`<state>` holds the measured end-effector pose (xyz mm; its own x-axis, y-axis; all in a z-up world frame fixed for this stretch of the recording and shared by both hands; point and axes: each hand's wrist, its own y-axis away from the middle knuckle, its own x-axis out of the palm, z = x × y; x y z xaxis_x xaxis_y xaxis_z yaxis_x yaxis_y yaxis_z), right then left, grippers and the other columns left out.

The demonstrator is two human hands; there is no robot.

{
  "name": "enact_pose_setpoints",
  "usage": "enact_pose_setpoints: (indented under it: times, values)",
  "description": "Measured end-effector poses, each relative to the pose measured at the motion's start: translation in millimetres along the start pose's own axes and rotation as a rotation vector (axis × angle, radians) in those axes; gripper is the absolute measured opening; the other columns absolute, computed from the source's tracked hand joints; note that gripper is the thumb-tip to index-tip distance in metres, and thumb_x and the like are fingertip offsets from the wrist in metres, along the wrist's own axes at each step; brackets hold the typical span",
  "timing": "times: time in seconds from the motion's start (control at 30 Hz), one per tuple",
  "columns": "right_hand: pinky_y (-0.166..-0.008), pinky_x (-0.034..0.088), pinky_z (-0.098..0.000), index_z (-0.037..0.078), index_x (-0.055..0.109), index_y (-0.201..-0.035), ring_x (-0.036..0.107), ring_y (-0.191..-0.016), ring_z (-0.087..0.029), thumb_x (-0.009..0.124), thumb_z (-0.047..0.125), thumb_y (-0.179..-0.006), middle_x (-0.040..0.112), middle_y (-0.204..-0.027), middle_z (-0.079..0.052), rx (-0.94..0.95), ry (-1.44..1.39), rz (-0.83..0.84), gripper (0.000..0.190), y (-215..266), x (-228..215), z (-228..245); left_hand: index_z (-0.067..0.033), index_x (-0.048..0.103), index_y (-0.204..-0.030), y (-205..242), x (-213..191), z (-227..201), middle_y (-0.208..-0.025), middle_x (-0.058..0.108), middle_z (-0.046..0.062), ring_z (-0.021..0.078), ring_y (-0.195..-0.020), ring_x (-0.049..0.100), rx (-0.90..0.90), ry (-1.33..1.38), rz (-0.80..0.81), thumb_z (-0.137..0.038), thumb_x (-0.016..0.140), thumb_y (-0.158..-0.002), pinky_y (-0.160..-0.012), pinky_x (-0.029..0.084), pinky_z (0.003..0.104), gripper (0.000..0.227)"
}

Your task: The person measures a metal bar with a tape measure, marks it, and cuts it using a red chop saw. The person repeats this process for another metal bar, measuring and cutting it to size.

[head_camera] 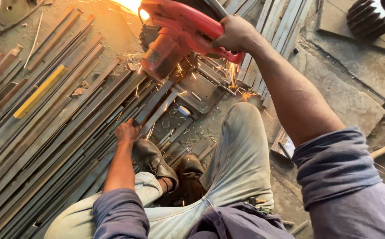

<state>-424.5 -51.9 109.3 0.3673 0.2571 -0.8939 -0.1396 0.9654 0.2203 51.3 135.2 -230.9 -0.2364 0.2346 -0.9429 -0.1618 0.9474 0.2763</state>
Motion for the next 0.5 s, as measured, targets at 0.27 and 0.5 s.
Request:
enact_pose_setpoints:
  times: [0.27, 0.5]
  values:
    - [-0.083, 0.057, -0.0438, 0.004, 0.074, -0.11, 0.074, -0.089, -0.032, 0.086, 0.039, -0.07, 0.075, -0.097, -0.018, 0.03, 0.001, 0.062, 0.055, -12.4, -9.9, 13.7, -0.0177, 0.07, -0.117, 3.2, 4.2, -0.4, -0.094, 0.075, 0.021, 0.0428, -0.094, 0.073, 0.025, -0.088, -0.038, -0.048, 0.079, -0.084, -0.081, 0.057, 0.055, 0.046]
    - [-0.084, 0.056, -0.0465, 0.005, 0.075, -0.105, 0.072, -0.089, -0.037, 0.086, 0.045, -0.071, 0.074, -0.094, -0.021, -0.058, 0.02, -0.03, 0.054, 0.5, 0.5, 1.3, -0.0202, 0.07, -0.113, 1.2, -1.8, -2.2, -0.095, 0.074, 0.021, 0.0425, -0.095, 0.072, 0.021, -0.078, -0.035, -0.056, 0.08, -0.079, -0.078, 0.057, 0.055, 0.05]
